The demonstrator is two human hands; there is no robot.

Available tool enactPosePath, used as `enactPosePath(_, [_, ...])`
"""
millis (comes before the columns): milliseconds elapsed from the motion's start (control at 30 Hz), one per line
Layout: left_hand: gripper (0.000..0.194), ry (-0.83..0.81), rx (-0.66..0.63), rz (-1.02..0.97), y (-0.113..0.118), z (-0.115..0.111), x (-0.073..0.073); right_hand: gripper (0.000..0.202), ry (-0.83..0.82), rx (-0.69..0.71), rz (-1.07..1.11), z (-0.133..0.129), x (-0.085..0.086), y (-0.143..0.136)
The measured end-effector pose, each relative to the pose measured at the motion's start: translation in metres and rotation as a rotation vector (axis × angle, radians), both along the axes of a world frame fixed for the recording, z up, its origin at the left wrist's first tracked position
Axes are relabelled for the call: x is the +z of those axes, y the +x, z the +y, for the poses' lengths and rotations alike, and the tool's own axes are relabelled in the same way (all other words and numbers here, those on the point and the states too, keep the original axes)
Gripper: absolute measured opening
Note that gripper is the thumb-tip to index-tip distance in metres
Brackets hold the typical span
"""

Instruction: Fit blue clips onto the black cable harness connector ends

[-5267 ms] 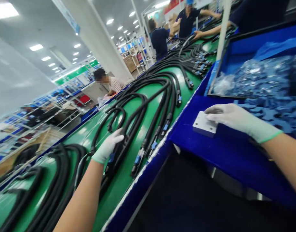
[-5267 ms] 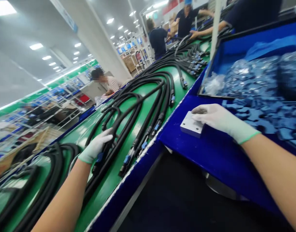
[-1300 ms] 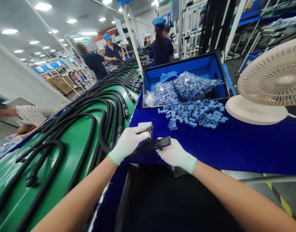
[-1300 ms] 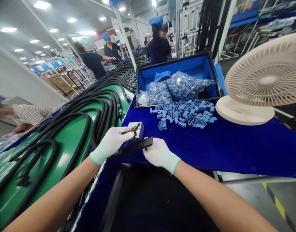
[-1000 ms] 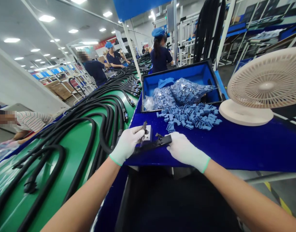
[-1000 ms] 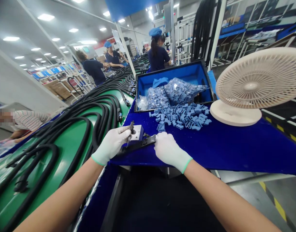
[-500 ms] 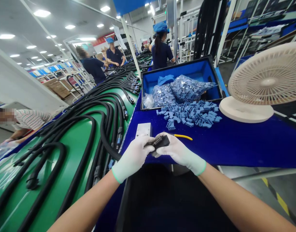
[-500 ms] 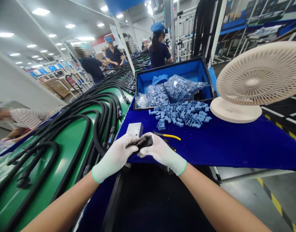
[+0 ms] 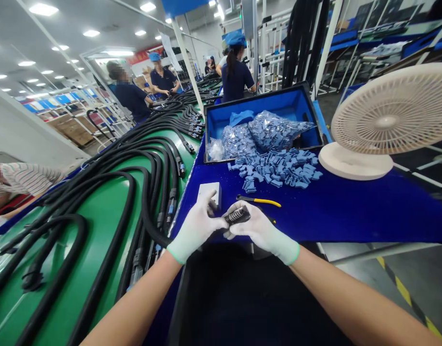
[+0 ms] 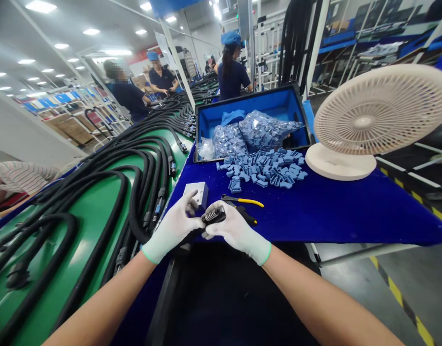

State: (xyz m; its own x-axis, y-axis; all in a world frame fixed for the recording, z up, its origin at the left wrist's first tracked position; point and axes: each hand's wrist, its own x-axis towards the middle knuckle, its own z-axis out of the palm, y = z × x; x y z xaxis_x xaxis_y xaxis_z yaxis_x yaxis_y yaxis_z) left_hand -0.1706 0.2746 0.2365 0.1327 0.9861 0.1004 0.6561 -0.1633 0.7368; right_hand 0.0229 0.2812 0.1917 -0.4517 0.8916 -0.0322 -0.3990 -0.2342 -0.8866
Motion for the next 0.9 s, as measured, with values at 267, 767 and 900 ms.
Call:
enactPosePath(267, [0.032,-0.278,0.195,-1.163,-0.011,-0.037,-0.023,0.045,0.466,-0.057,-0.220,-0.025,-0.016,-0.005])
enactPosePath(767, [0.032,0.263,0.107,-0.821,-0.047,0.099,0.024,0.020,0.727,-0.217,-1.584,0.107,-0.015,0.049])
enactPosePath(900, [0.035,0.232,0.108,-0.741,-0.048,0.119,0.011,0.023,0.763,-0.234,-1.452,0.101,-0.008,0.054])
